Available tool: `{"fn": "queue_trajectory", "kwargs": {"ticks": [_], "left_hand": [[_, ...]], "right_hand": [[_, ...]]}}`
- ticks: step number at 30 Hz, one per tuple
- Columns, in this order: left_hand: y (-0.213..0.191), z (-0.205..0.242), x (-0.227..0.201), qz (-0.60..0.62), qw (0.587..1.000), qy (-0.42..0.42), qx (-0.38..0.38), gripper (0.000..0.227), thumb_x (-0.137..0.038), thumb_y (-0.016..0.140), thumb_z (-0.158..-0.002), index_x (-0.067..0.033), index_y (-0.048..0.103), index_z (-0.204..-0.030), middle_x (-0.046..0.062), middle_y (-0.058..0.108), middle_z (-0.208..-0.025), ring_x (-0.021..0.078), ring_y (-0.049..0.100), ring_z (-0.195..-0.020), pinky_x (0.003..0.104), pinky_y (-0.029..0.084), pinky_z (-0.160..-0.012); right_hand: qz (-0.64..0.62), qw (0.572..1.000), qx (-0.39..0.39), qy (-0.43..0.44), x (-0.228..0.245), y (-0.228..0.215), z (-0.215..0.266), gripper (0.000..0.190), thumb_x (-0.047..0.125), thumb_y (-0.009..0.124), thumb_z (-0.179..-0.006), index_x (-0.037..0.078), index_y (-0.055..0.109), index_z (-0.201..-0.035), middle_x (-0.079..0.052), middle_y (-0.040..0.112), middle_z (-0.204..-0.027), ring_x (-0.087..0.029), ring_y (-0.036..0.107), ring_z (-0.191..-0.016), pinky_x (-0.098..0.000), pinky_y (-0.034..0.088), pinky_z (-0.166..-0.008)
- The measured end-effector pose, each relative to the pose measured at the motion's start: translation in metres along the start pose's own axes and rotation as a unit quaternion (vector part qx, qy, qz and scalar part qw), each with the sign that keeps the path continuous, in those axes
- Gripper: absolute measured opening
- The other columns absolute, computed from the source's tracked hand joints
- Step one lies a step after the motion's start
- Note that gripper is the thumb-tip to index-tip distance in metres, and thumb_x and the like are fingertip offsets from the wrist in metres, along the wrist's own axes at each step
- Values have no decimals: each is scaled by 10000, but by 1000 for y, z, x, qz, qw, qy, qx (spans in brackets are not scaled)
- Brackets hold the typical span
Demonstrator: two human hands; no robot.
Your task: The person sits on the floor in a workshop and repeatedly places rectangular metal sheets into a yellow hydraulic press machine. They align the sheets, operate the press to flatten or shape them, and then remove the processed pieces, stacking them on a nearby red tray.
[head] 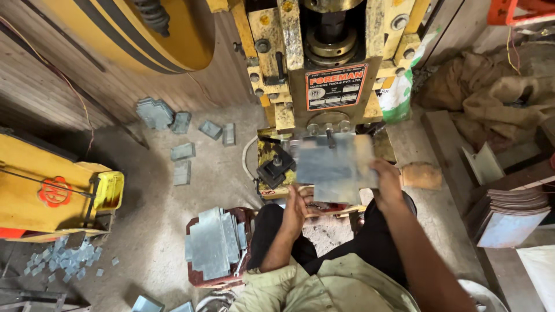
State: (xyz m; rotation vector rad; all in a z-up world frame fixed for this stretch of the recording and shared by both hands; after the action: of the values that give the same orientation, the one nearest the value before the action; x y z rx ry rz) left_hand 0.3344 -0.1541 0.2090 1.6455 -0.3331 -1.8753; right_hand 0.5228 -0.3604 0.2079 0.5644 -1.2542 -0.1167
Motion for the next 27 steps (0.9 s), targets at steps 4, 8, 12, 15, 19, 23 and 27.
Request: {"fn": "queue_trajectory", "kwargs": {"ticks": [4, 8, 12, 15, 19, 23, 27], "left_hand": [[38, 20, 4, 82, 988, -28, 129, 920, -736, 271, -931, -98, 237, -1593, 160, 676, -1293, 312, 691, -1179, 486, 596, -977], [45, 8, 27, 159, 982, -24, 101, 688, -515, 508, -901, -283, 308, -1516, 77, 708, -1214, 275, 689, -1060, 470, 580, -898], [7, -16, 35, -37, 982, 103, -154, 336, -151, 704, -962, 15, 602, -1236, 90, 695, -1132, 173, 642, -1024, 356, 515, -914], [-15, -8, 34, 2, 968, 102, -231, 192, -113, 710, -989, 49, 660, -1081, 68, 694, -997, 127, 630, -901, 303, 509, -830], [-11, 12, 16, -80, 970, 86, -214, 306, -198, 658, -1005, 70, 650, -1152, 23, 543, -778, 114, 620, -626, 280, 507, -572], [2, 27, -12, -245, 951, 121, -147, 545, -245, 571, -1034, 25, 455, -1493, -5, 586, -607, 59, 518, -475, 219, 418, -438], [-3, 17, -26, -201, 967, 54, -148, 585, -210, 526, -1067, -24, 335, -1589, -12, 503, -537, 83, 420, -424, 251, 336, -384]], "right_hand": [[-50, 994, -72, -61, 4, 28, 85, 326, 107, 478, -971, 95, 530, -1292, -52, 673, -1104, -203, 661, -941, -364, 551, -759], [-61, 938, 278, 198, -5, 75, 174, 378, 301, 562, -1007, -9, 672, -1191, -166, 762, -1057, -277, 742, -961, -424, 605, -837], [95, 954, 283, -21, 38, 49, 173, 314, 228, 664, -1054, -54, 725, -1175, -152, 786, -968, -263, 749, -900, -379, 599, -842], [343, 920, -2, -191, 66, 5, 129, 297, 191, 629, -1055, -30, 680, -1247, -96, 725, -1038, -167, 656, -953, -283, 528, -857], [345, 937, -1, -59, 29, -12, 77, 523, 153, 645, -970, 32, 501, -1458, -65, 673, -874, -146, 612, -739, -280, 503, -680], [215, 975, 43, -35, 9, -11, 84, 543, 83, 613, -962, 42, 522, -1496, -76, 665, -749, -130, 594, -652, -268, 494, -634], [170, 985, 18, 1, 7, -3, 80, 548, 58, 602, -957, 75, 531, -1501, -66, 657, -736, -100, 567, -635, -236, 428, -594]]}}
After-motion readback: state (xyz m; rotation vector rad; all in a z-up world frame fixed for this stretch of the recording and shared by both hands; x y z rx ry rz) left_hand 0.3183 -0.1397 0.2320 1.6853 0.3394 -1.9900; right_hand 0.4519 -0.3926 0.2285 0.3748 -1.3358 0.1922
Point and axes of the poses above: each hand's wrist, its own z-axis away from the middle knuckle, its own y-axis out of the palm, x = y × z, the point moved 5 cm from there along -z, towards the middle knuckle
